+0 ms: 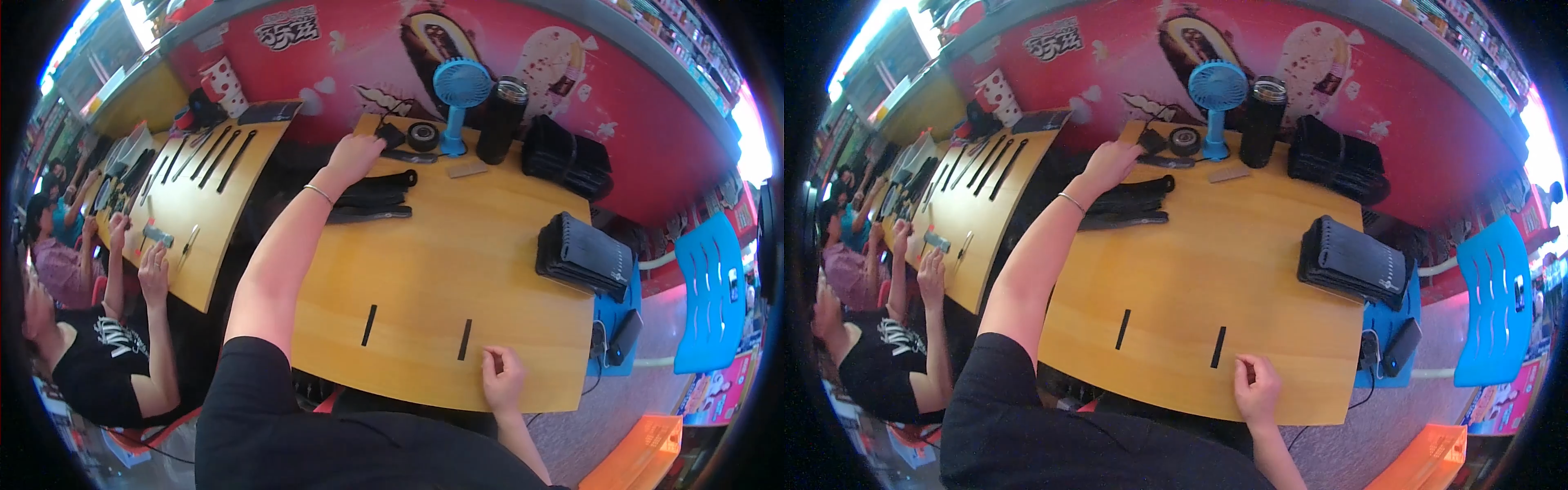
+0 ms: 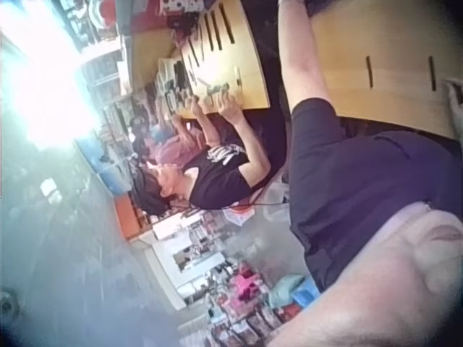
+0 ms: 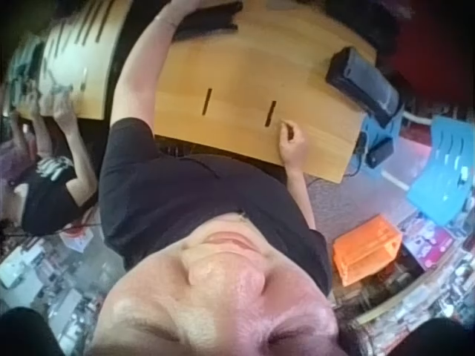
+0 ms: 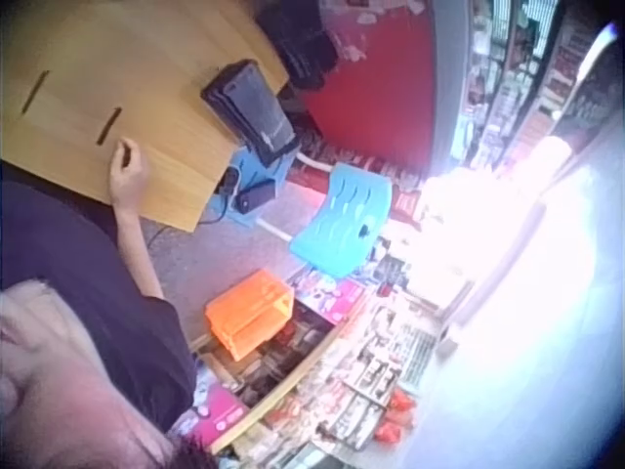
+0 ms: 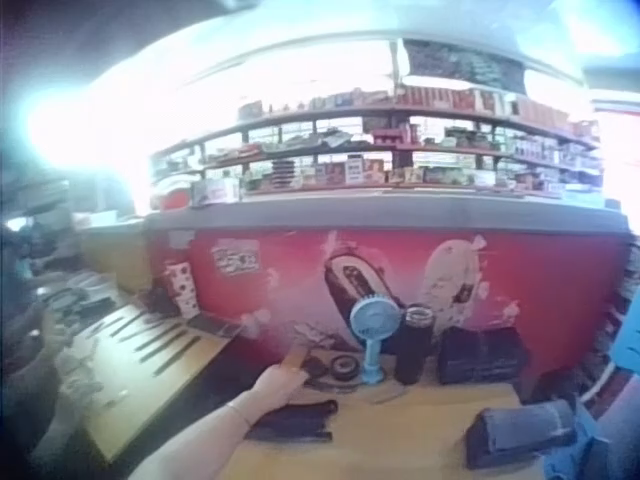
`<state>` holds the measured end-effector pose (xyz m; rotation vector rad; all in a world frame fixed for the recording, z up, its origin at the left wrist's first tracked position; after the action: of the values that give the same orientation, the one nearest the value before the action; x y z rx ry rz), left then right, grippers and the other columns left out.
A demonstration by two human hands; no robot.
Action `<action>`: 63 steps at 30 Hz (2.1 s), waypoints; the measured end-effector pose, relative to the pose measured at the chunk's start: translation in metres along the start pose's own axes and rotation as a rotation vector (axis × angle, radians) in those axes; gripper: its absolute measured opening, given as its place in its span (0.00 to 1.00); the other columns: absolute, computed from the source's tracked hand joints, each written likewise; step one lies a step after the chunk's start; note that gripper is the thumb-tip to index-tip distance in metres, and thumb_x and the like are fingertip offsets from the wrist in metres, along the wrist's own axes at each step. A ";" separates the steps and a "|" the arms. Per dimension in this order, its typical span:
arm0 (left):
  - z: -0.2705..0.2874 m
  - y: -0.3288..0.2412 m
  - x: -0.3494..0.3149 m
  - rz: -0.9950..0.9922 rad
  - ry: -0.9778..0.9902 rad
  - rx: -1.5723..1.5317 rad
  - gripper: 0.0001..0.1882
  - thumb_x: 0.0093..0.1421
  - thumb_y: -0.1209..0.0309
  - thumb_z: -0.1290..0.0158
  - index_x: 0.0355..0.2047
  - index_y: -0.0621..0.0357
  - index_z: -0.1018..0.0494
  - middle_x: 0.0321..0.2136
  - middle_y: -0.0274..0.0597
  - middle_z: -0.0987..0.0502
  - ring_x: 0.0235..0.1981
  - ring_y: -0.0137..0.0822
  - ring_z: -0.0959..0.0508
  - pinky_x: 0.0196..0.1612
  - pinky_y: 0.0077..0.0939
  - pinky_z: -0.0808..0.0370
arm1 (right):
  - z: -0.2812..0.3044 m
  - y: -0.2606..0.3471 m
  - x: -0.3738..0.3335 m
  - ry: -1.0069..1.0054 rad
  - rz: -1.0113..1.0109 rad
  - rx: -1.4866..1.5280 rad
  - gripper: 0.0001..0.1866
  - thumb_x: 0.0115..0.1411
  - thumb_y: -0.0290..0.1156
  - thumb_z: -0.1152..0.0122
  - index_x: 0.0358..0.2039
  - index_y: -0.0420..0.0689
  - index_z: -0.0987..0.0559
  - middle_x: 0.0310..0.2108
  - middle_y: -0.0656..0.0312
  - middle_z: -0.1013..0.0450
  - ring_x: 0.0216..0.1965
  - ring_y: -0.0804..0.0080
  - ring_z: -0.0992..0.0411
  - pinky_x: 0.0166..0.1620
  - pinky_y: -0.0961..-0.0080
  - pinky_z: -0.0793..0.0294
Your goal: Inserting thin structural rods into fabric straps to assemble textile components.
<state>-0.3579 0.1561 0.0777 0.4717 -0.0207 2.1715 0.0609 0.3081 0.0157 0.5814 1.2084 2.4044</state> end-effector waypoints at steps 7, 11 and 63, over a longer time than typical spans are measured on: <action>0.099 -0.084 -0.047 0.049 -0.059 -0.648 0.10 0.54 0.69 0.49 0.35 0.60 0.28 0.27 0.49 0.25 0.31 0.46 0.24 0.34 0.37 0.28 | 0.002 -0.026 -0.012 -0.012 -0.097 0.018 0.04 0.56 0.26 0.43 0.31 0.39 0.24 0.26 0.59 0.27 0.26 0.73 0.29 0.30 0.77 0.30; 0.094 -0.143 -0.127 0.125 0.179 -1.193 0.10 0.56 0.70 0.49 0.36 0.61 0.27 0.24 0.46 0.25 0.26 0.34 0.25 0.29 0.30 0.29 | -0.002 -0.024 -0.009 -0.009 -0.039 0.021 0.05 0.57 0.26 0.45 0.33 0.38 0.25 0.26 0.60 0.27 0.24 0.75 0.30 0.29 0.79 0.30; 0.109 -0.314 -0.152 -0.097 -0.015 -0.695 0.14 0.46 0.78 0.50 0.36 0.60 0.27 0.27 0.42 0.30 0.32 0.41 0.27 0.34 0.32 0.28 | 0.022 -0.027 -0.014 -0.153 -0.166 0.277 0.13 0.62 0.27 0.50 0.47 0.39 0.32 0.28 0.63 0.31 0.25 0.82 0.32 0.28 0.86 0.32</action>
<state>0.0035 0.2087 0.0789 0.0827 -0.7192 1.9085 0.0885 0.3306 0.0025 0.7028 1.4712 2.0326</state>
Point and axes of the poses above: each hand's wrist, its own x-axis towards the middle knuckle, its own z-axis out of the back of the hand, y = z × x, the point moved 9 cm from there along x, towards the middle knuckle
